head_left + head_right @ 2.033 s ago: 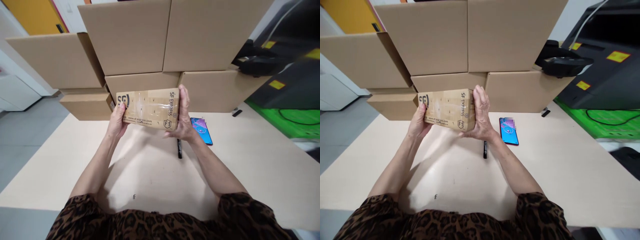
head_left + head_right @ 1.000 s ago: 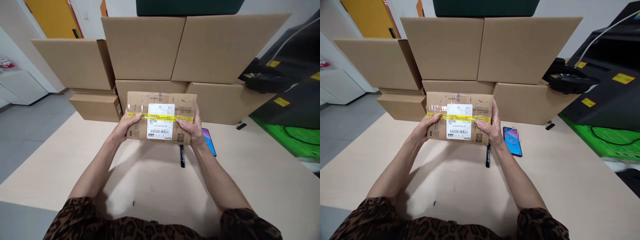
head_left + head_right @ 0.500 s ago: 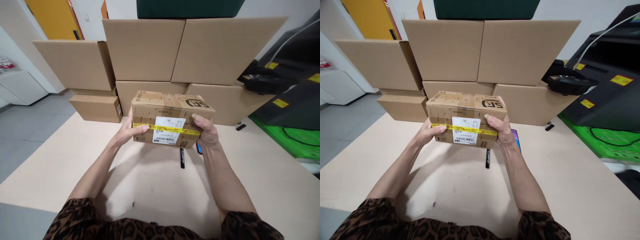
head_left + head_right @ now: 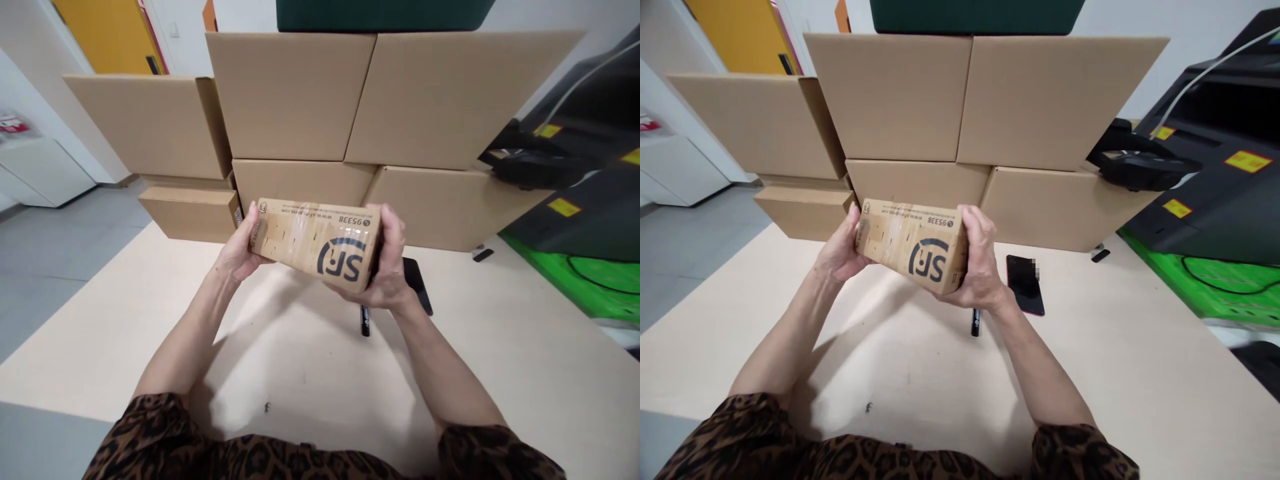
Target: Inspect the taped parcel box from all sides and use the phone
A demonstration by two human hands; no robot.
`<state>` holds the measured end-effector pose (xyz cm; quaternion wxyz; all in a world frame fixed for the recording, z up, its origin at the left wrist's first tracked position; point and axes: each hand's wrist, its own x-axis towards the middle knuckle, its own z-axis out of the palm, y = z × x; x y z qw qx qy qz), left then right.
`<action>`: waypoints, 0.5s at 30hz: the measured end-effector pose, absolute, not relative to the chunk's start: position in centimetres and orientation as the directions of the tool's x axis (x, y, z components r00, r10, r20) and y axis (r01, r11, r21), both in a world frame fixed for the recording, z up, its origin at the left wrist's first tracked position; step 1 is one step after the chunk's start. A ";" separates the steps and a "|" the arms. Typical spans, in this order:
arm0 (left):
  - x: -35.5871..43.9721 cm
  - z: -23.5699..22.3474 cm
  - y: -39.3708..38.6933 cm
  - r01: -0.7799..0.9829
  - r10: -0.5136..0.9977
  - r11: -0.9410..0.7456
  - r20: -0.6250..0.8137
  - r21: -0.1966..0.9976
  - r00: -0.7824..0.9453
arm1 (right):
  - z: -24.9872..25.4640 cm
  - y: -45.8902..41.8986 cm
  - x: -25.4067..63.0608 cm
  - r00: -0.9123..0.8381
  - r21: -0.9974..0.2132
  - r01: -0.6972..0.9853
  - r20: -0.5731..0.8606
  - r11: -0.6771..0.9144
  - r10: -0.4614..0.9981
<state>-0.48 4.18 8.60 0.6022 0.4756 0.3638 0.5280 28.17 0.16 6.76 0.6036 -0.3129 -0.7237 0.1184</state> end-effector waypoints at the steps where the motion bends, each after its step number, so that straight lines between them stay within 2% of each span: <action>1: -0.4 8.0 4.5 -0.290 0.989 -0.017 0.059 0.957 0.137 | 6.6 0.3 28.2 -0.094 -0.514 0.352 0.812 0.782 0.576; 6: 1.4 6.3 4.8 -0.364 0.995 -0.089 0.097 0.927 0.005 | 6.0 1.3 28.4 -0.165 -0.395 0.380 0.861 0.837 0.481; 8: 1.8 6.3 4.4 -0.379 0.991 -0.133 0.135 0.916 -0.020 | 5.7 1.4 28.2 -0.156 -0.398 0.362 0.865 0.843 0.476; 11: 1.9 6.9 3.9 -0.355 0.968 -0.248 0.245 0.902 -0.054 | 5.4 1.2 27.1 -0.050 -0.557 0.293 0.803 0.778 0.594; 15: 2.1 7.1 3.3 -0.258 0.897 -0.441 0.421 0.859 -0.132 | 5.7 0.5 25.2 0.180 -0.769 0.024 0.632 0.639 0.754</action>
